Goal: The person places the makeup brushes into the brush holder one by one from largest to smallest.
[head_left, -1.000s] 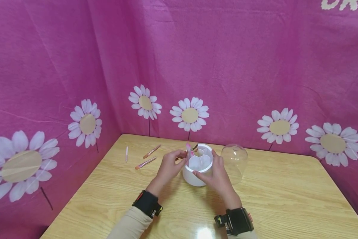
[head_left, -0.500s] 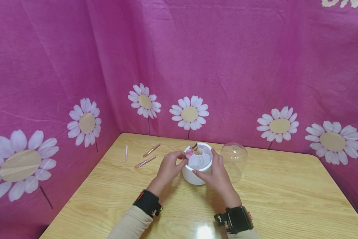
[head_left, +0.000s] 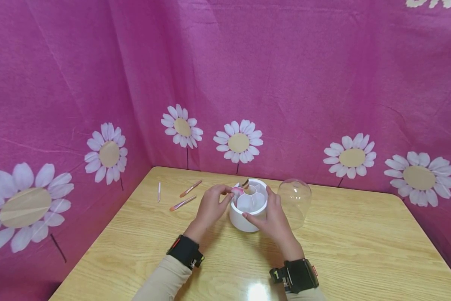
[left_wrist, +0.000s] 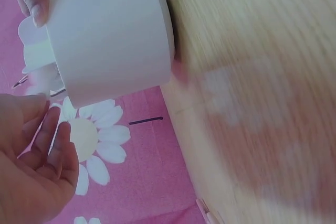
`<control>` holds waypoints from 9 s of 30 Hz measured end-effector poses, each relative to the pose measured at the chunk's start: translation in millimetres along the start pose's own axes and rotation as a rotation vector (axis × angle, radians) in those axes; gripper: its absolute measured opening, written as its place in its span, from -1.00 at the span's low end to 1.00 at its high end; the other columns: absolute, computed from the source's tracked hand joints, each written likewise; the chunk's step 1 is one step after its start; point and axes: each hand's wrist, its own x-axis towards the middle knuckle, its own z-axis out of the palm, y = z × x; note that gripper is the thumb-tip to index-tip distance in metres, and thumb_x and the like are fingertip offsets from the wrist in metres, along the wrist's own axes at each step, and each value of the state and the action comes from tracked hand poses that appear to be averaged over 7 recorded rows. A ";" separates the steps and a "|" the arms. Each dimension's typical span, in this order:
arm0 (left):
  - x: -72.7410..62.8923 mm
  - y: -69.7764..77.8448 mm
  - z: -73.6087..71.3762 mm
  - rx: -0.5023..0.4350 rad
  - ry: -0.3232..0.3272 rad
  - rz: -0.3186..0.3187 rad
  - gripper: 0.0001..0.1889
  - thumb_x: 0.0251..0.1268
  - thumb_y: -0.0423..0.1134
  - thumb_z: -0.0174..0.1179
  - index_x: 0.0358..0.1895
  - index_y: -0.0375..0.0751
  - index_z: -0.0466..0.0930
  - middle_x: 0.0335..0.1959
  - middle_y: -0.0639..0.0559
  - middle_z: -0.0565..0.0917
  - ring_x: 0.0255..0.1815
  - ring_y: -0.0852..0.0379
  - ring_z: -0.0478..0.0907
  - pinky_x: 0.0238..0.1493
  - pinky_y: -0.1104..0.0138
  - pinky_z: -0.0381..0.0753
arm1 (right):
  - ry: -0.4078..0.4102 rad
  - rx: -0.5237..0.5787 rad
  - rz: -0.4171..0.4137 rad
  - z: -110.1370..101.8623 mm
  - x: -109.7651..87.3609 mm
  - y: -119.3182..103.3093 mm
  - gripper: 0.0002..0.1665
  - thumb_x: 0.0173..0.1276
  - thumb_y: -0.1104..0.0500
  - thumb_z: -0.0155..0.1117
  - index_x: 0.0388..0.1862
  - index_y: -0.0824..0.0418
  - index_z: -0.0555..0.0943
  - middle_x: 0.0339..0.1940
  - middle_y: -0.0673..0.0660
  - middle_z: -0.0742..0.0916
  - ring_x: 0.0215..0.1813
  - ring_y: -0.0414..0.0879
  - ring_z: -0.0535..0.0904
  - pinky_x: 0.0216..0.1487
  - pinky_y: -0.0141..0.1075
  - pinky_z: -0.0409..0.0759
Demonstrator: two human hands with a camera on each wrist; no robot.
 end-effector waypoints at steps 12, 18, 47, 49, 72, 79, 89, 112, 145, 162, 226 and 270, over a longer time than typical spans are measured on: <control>-1.9 0.2 2.0 -0.003 0.009 -0.022 -0.88 0.30 -0.24 0.41 -0.17 -0.16 0.78 -0.22 -0.03 0.74 -0.15 0.02 0.65 -0.13 0.21 0.66 | -0.017 -0.004 0.019 -1.5 -0.9 -1.7 0.37 0.07 -0.10 0.64 0.59 0.42 0.00 0.38 0.48 0.32 0.35 0.35 0.43 0.38 0.17 0.42; -2.2 2.7 2.1 -0.033 -0.047 -0.012 -0.86 0.26 -0.27 0.43 -0.13 -0.11 0.80 -0.11 -0.01 0.76 -0.01 0.02 0.66 -0.04 0.18 0.67 | -0.008 -0.012 -0.003 -1.0 -0.4 0.5 0.37 0.08 -0.10 0.63 0.58 0.44 0.00 0.38 0.50 0.32 0.34 0.36 0.44 0.36 0.18 0.43; -12.6 -7.6 -3.7 -0.034 -0.063 -0.037 -0.88 0.31 -0.24 0.39 -0.15 -0.13 0.78 -0.14 -0.04 0.74 -0.09 -0.07 0.65 -0.12 0.21 0.65 | -0.065 0.023 0.064 -9.0 -1.6 -4.6 0.33 0.11 -0.12 0.62 0.59 0.32 0.00 0.42 0.41 0.29 0.37 0.32 0.42 0.40 0.21 0.38; -13.2 -8.5 -3.9 -0.028 -0.061 -0.039 -0.88 0.30 -0.25 0.39 -0.14 -0.12 0.78 -0.14 -0.03 0.74 -0.10 -0.03 0.65 -0.13 0.22 0.65 | -0.072 0.027 0.063 -10.0 -1.7 -5.3 0.31 0.13 -0.11 0.61 0.58 0.34 0.01 0.44 0.41 0.28 0.38 0.32 0.41 0.42 0.20 0.36; -16.8 -10.9 -6.2 -0.015 -0.097 -0.048 -0.81 0.34 -0.26 0.35 -0.03 -0.18 0.77 -0.07 -0.09 0.74 -0.07 -0.02 0.68 -0.14 0.19 0.69 | 0.011 -0.020 -0.112 -19.0 1.3 -10.4 0.05 0.24 -0.01 0.52 0.50 0.44 0.18 0.45 0.41 0.39 0.47 0.30 0.34 0.46 0.17 0.31; -18.5 -12.6 -6.5 -0.016 -0.103 -0.053 -0.80 0.37 -0.24 0.33 -0.02 -0.17 0.77 -0.07 -0.07 0.74 -0.08 0.00 0.68 -0.15 0.19 0.68 | 0.053 -0.036 -0.133 -21.0 -0.2 -10.9 -0.02 0.21 0.02 0.54 0.43 0.44 0.27 0.33 0.41 0.41 0.35 0.32 0.43 0.38 0.19 0.41; -12.6 -47.2 -25.8 0.220 -0.219 -0.282 -0.63 0.35 -0.20 0.31 0.15 -0.28 0.64 -0.18 -0.12 0.74 -0.18 -0.03 0.70 -0.20 0.10 0.70 | 0.024 -0.032 -0.092 -22.7 0.9 -10.4 0.00 0.22 -0.02 0.54 0.45 0.41 0.27 0.36 0.39 0.37 0.38 0.31 0.40 0.39 0.19 0.40; -20.8 -85.1 -40.4 0.365 -0.358 -0.462 -0.88 0.41 -0.28 0.23 -0.35 -0.15 0.58 -0.38 -0.02 0.57 -0.39 0.05 0.47 -0.46 0.30 0.35 | 0.004 0.003 -0.064 -24.4 0.2 -9.8 -0.01 0.24 -0.01 0.54 0.46 0.37 0.25 0.37 0.36 0.36 0.33 0.32 0.48 0.32 0.18 0.48; -7.3 8.7 -5.0 -0.477 0.061 -0.045 -0.80 0.36 -0.37 0.32 0.00 -0.28 0.65 -0.14 -0.15 0.77 -0.08 -0.04 0.74 -0.10 0.25 0.75 | 0.014 -0.003 -0.074 -23.7 1.5 -5.5 0.00 0.22 0.00 0.55 0.44 0.43 0.27 0.37 0.38 0.37 0.32 0.32 0.48 0.35 0.17 0.46; -9.9 10.9 4.1 -0.218 -0.081 -0.035 -0.81 0.34 -0.30 0.35 -0.03 -0.18 0.66 -0.18 -0.02 0.82 -0.10 0.08 0.74 -0.09 0.15 0.69 | 0.009 0.012 -0.077 -24.3 2.4 -7.2 -0.01 0.23 0.01 0.55 0.45 0.42 0.26 0.38 0.38 0.37 0.30 0.31 0.49 0.31 0.17 0.49; -29.0 -16.0 -6.2 0.010 -0.060 -0.083 -0.90 0.32 -0.26 0.32 -0.18 -0.13 0.77 -0.22 -0.02 0.74 -0.12 0.03 0.62 -0.06 0.16 0.61 | -0.021 0.005 -0.042 -24.9 0.0 -8.8 -0.01 0.24 -0.05 0.53 0.45 0.39 0.27 0.40 0.35 0.35 0.31 0.29 0.48 0.36 0.15 0.45; 6.1 -126.5 -53.8 0.506 -0.254 -0.351 -0.84 0.26 -0.44 0.33 -0.16 -0.17 0.80 -0.11 -0.24 0.65 -0.07 -0.21 0.62 -0.26 -0.01 0.71 | -0.028 0.022 -0.015 -23.8 -2.5 -10.9 0.02 0.22 -0.06 0.55 0.46 0.38 0.26 0.40 0.30 0.33 0.35 0.26 0.46 0.39 0.14 0.43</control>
